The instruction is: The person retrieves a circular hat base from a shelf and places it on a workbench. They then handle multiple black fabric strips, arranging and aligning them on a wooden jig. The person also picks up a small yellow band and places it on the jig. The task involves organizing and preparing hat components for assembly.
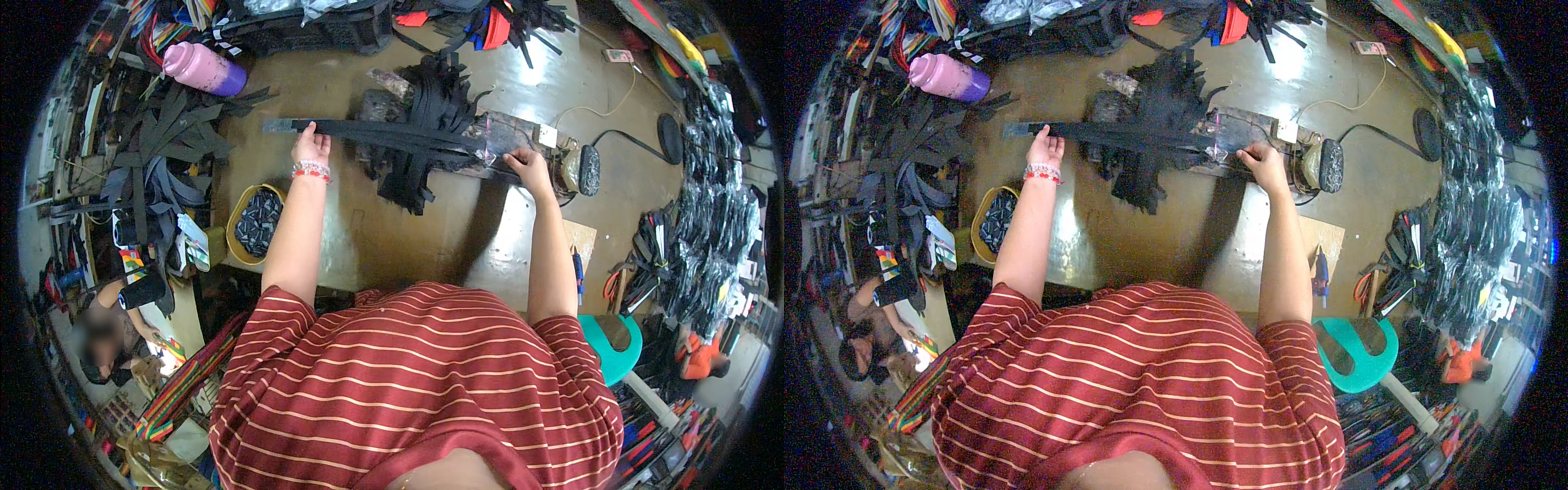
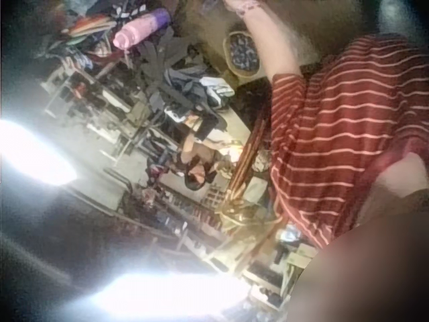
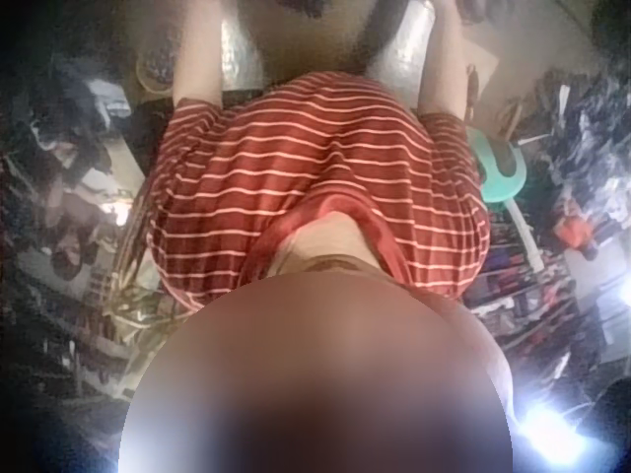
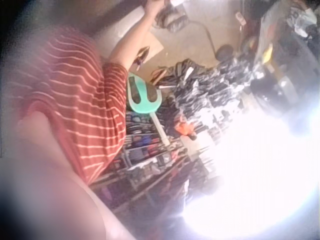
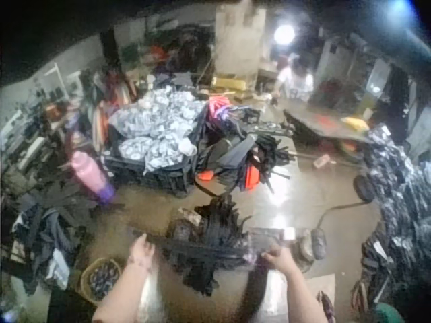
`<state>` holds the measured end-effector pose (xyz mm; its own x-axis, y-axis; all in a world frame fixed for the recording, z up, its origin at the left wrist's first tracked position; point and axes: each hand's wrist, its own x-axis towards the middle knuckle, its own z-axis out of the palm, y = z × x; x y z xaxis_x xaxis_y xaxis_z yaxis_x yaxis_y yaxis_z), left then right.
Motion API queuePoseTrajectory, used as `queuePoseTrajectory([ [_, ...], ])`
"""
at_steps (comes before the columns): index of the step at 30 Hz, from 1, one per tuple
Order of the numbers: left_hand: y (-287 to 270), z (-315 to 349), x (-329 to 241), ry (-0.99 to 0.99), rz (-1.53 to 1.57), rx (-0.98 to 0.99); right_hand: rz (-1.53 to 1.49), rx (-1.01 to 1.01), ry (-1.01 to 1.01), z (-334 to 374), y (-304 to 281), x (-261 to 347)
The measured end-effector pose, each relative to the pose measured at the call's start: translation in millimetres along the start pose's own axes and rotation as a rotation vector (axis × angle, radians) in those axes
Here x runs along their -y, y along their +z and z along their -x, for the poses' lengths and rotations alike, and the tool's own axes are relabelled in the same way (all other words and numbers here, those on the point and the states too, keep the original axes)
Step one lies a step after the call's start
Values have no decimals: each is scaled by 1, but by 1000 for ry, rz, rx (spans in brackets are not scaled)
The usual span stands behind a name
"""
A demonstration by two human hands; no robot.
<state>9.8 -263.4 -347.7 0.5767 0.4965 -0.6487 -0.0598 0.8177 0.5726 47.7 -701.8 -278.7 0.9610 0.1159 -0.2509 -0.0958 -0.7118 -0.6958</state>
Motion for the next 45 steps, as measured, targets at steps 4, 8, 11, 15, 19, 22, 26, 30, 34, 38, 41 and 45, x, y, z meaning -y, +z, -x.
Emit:
queuePoseTrajectory([
  [4,14,16,-10,-20,-50,-41,-302,-120,-67,31,-12,10],
  [8,49,98,-1,496,-370,-240,-1002,-71,-20,66,2,66],
  [11,62,189,34,203,-222,509,-810,25,-132,78,43,129],
  [15,69,201,40,106,-121,533,-456,123,-317,72,62,172],
  [19,43,119,-1,101,-132,91,136,63,-308,58,12,154],
  [22,27,64,-11,199,-341,-127,132,35,-188,32,-30,123],
  [26,18,28,-3,122,-152,-144,161,-22,-154,-20,-35,77],
  [30,13,17,-4,33,-96,-97,-94,36,1,-41,-1,36],
  [34,8,14,-11,14,-157,-42,-113,4,-51,-36,13,19],
  [38,7,12,-10,46,-173,-8,30,-8,-60,-28,5,16],
  [41,7,12,-10,78,-171,18,224,-50,-70,-18,1,20],
  [45,13,37,-20,166,-157,-39,596,-341,60,10,-4,55],
])
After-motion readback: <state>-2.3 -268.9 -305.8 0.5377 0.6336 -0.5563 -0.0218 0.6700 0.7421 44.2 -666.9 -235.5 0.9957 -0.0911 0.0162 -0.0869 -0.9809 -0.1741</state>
